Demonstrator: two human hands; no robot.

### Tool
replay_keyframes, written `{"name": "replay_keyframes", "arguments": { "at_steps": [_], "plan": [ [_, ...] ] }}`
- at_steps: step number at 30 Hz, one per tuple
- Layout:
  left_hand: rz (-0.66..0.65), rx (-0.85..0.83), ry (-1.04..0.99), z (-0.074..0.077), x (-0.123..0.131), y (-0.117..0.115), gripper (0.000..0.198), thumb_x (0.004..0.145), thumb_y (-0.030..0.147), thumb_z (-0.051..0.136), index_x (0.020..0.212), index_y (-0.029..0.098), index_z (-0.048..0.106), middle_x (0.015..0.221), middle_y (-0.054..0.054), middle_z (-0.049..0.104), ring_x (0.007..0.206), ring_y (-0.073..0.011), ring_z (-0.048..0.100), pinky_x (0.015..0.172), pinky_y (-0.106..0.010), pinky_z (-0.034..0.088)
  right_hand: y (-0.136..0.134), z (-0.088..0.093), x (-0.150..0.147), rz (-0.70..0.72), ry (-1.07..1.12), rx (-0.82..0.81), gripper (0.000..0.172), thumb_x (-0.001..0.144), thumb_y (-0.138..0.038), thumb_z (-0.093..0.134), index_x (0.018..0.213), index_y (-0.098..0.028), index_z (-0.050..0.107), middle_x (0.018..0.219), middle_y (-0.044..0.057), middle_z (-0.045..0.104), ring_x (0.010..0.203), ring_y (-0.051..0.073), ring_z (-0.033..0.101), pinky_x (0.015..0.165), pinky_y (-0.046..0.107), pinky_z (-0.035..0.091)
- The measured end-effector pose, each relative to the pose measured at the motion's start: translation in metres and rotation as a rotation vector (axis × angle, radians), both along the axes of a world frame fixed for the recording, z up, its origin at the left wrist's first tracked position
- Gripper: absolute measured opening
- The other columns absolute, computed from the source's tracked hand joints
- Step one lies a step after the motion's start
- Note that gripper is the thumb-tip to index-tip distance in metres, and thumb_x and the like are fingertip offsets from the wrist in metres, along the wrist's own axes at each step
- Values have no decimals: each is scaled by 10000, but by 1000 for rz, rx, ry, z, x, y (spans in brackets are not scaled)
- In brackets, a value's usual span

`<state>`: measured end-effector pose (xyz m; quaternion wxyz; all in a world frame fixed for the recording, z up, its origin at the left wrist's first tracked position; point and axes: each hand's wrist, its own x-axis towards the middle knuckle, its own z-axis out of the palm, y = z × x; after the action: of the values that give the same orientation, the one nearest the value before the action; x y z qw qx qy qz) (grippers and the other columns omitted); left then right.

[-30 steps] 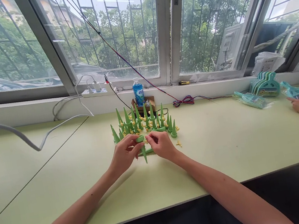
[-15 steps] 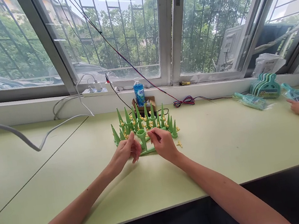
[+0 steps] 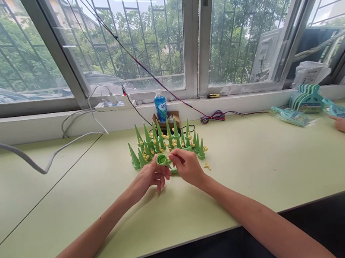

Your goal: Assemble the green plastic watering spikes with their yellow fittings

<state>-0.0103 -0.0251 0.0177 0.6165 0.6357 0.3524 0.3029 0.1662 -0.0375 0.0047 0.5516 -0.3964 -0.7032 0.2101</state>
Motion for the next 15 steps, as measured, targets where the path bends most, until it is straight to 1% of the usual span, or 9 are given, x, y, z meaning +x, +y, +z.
{"name": "replay_keyframes", "arguments": {
  "at_steps": [3, 7, 11, 15],
  "plan": [
    [26, 4, -16, 0, 1, -1, 648, 841, 734, 381, 816, 127, 607, 740, -58, 613, 477, -104, 530, 399, -229, 410, 1, -1, 0, -4, 4, -8, 295, 934, -416, 479, 763, -190, 563, 611, -10, 518, 534, 110, 448, 515, 237, 373],
    [60, 48, -24, 0, 1, -1, 520, 833, 672, 493, 863, 155, 544, 763, -37, 616, 470, -96, 542, 395, -221, 413, 3, -4, 0, 2, 3, -18, 296, 933, -408, 479, 740, -191, 537, 577, -24, 479, 508, 104, 416, 496, 235, 349],
    [74, 146, -12, 0, 0, -2, 455, 836, 626, 532, 840, 171, 508, 714, -4, 588, 465, -88, 536, 391, -206, 412, 4, -6, 1, -15, -22, -22, 297, 931, -408, 479, 731, -193, 524, 573, -28, 454, 504, 104, 393, 491, 235, 332],
    [77, 281, 41, 1, -2, -3, 411, 851, 581, 538, 910, 174, 524, 716, 11, 550, 465, -81, 524, 384, -197, 407, 4, -6, 2, -33, -48, -17, 295, 931, -396, 477, 719, -193, 512, 569, -30, 440, 507, 104, 381, 495, 236, 321]
  ]
}}
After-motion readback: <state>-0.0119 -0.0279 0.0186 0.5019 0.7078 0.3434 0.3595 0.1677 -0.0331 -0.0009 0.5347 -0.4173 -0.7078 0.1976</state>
